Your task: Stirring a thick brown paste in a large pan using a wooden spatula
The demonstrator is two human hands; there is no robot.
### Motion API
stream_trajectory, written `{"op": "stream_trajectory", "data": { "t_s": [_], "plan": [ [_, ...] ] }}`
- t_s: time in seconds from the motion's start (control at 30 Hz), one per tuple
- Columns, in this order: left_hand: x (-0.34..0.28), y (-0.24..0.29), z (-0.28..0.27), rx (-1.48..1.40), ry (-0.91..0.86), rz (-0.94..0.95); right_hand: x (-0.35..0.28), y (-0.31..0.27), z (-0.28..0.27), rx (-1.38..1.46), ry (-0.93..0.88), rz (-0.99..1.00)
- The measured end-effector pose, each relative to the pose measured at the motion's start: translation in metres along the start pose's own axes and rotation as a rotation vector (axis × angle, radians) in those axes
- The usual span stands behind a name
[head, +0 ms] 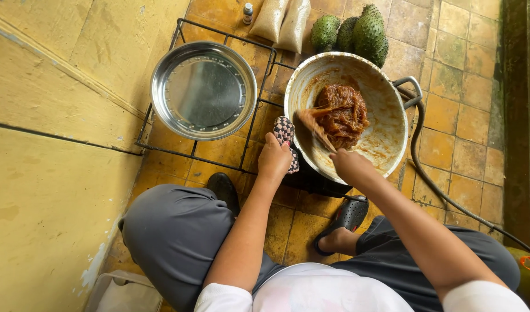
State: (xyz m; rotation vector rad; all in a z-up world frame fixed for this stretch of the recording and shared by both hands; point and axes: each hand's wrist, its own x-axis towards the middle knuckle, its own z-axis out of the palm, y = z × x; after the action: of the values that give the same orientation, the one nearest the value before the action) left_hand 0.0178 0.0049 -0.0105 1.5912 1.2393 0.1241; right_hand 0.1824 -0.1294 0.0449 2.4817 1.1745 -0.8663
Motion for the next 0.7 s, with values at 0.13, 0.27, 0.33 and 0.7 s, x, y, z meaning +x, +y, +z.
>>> {"op": "stream_trajectory", "data": {
  "t_s": [0.13,0.27,0.33,0.7],
  "plan": [
    [-0.009,0.008,-0.006,-0.005,0.001,-0.01,0.069,-0.02,0.01,0.128,0.088,0.046],
    [-0.012,0.018,-0.016,0.013,-0.03,-0.032,0.101,-0.037,-0.044,0.369,0.035,0.166],
    [-0.016,0.017,-0.016,0.02,-0.039,-0.037,0.108,-0.024,-0.06,0.619,0.023,0.209],
    [-0.016,0.018,-0.017,0.006,-0.026,-0.018,-0.028,0.053,0.002,1.443,-0.118,0.15]
  ]
}}
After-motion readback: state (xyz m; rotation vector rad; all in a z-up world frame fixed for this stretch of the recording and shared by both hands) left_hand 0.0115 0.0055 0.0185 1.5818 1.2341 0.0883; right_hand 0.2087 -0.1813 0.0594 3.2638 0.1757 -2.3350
